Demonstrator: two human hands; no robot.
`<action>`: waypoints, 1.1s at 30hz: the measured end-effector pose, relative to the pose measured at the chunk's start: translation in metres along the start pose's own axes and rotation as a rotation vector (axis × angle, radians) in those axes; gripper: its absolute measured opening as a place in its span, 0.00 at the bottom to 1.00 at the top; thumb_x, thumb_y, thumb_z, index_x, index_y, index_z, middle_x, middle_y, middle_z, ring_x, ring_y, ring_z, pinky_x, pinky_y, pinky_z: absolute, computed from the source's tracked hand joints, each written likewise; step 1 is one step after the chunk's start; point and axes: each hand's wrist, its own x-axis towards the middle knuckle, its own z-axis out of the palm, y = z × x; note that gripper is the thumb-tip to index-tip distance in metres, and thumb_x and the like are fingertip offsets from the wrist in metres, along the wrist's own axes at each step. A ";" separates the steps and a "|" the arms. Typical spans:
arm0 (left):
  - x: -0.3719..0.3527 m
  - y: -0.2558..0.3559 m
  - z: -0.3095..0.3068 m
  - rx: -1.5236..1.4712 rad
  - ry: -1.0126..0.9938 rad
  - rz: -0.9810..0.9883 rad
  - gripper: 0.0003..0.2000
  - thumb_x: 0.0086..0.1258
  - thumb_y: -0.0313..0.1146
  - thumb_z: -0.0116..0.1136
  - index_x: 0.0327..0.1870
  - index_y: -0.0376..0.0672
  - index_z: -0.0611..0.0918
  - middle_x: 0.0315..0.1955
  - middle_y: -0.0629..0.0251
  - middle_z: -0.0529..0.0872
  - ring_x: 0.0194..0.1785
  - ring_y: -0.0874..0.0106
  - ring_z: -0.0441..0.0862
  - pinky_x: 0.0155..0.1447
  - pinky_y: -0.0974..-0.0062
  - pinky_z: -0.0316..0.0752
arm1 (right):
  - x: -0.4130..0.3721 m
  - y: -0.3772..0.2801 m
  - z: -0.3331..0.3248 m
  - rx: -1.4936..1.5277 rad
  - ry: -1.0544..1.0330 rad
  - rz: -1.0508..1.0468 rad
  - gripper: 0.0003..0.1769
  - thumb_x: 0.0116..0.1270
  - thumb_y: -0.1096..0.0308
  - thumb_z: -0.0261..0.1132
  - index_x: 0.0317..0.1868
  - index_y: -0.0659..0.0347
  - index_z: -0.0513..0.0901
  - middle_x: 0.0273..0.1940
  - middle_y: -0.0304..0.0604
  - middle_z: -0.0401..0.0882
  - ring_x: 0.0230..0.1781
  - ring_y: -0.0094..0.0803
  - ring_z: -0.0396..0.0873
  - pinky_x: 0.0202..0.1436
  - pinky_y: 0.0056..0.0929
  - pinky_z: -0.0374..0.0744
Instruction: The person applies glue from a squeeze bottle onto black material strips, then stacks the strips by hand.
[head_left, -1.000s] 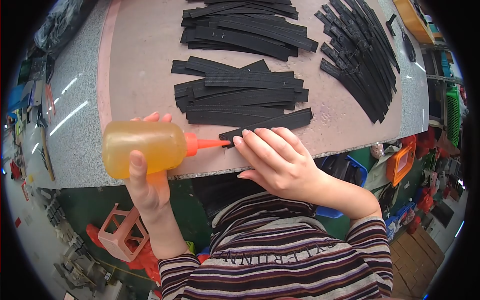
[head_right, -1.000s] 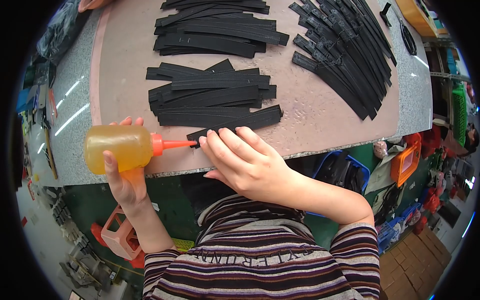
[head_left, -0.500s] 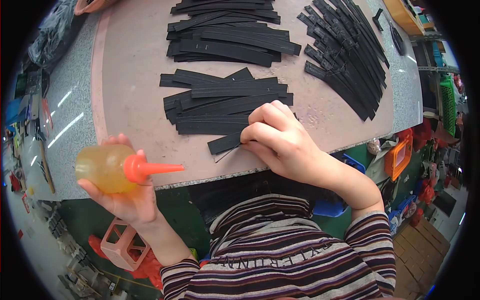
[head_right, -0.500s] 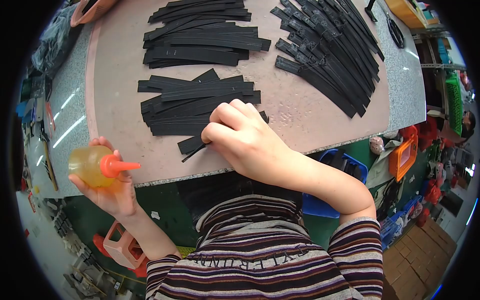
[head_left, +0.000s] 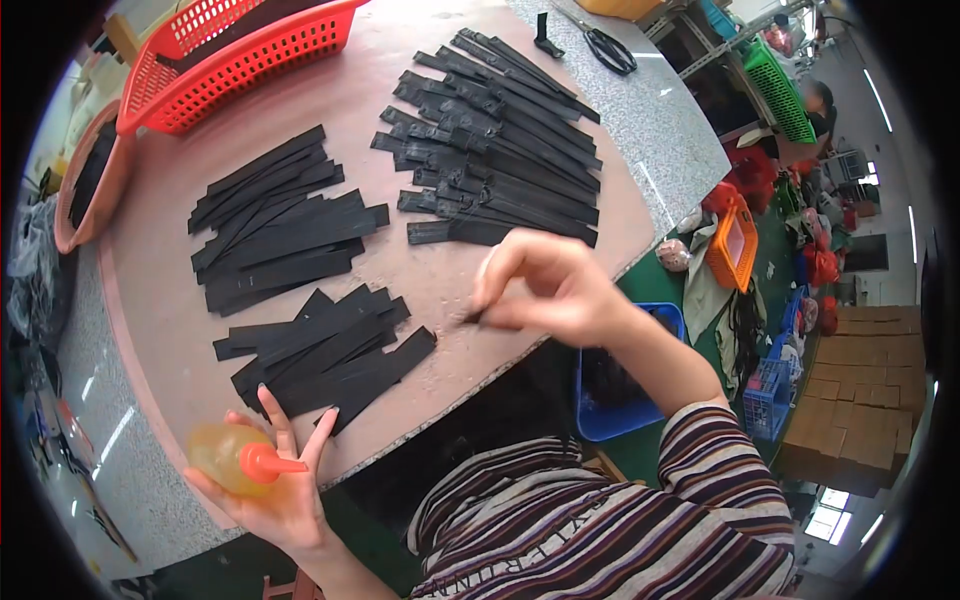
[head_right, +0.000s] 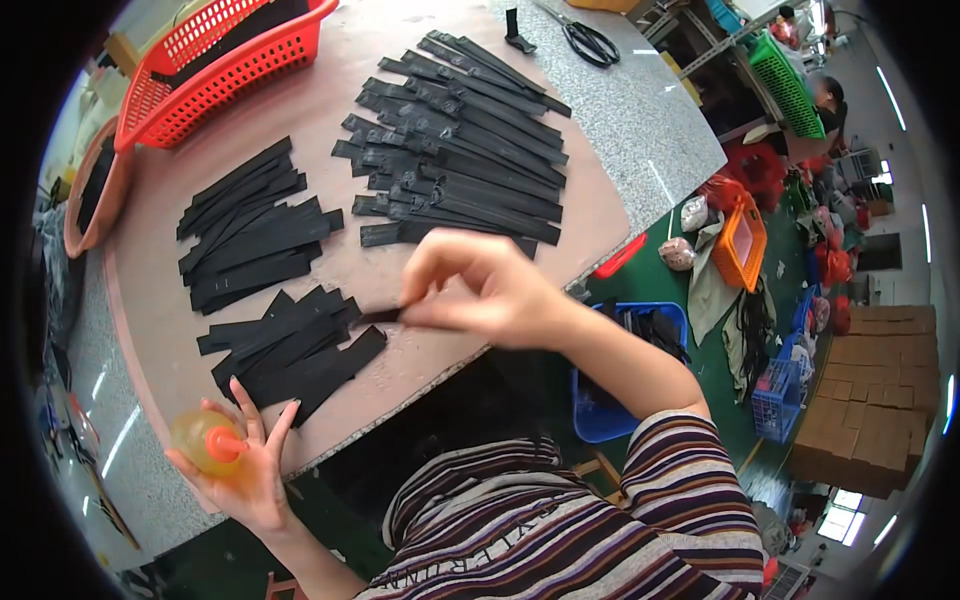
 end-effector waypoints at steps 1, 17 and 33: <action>-0.001 0.002 -0.002 -0.029 -0.024 -0.005 0.30 0.74 0.58 0.58 0.64 0.41 0.77 0.65 0.58 0.79 0.79 0.61 0.62 0.78 0.28 0.22 | -0.003 -0.009 -0.017 0.079 0.116 0.173 0.06 0.67 0.77 0.72 0.42 0.65 0.83 0.38 0.36 0.84 0.41 0.21 0.82 0.45 0.23 0.80; -0.058 0.066 -0.010 0.523 0.209 0.589 0.43 0.70 0.52 0.66 0.76 0.34 0.60 0.76 0.48 0.61 0.79 0.48 0.58 0.78 0.47 0.65 | 0.054 0.015 -0.016 -1.015 0.127 -0.588 0.07 0.62 0.72 0.72 0.40 0.60 0.90 0.40 0.43 0.86 0.41 0.34 0.82 0.46 0.33 0.79; -0.029 0.016 -0.014 1.116 0.440 0.482 0.35 0.70 0.52 0.65 0.70 0.38 0.68 0.67 0.43 0.72 0.71 0.46 0.72 0.68 0.47 0.77 | 0.004 0.047 0.123 -1.107 -0.270 -0.748 0.20 0.57 0.68 0.66 0.50 0.67 0.85 0.45 0.41 0.76 0.44 0.32 0.77 0.48 0.31 0.77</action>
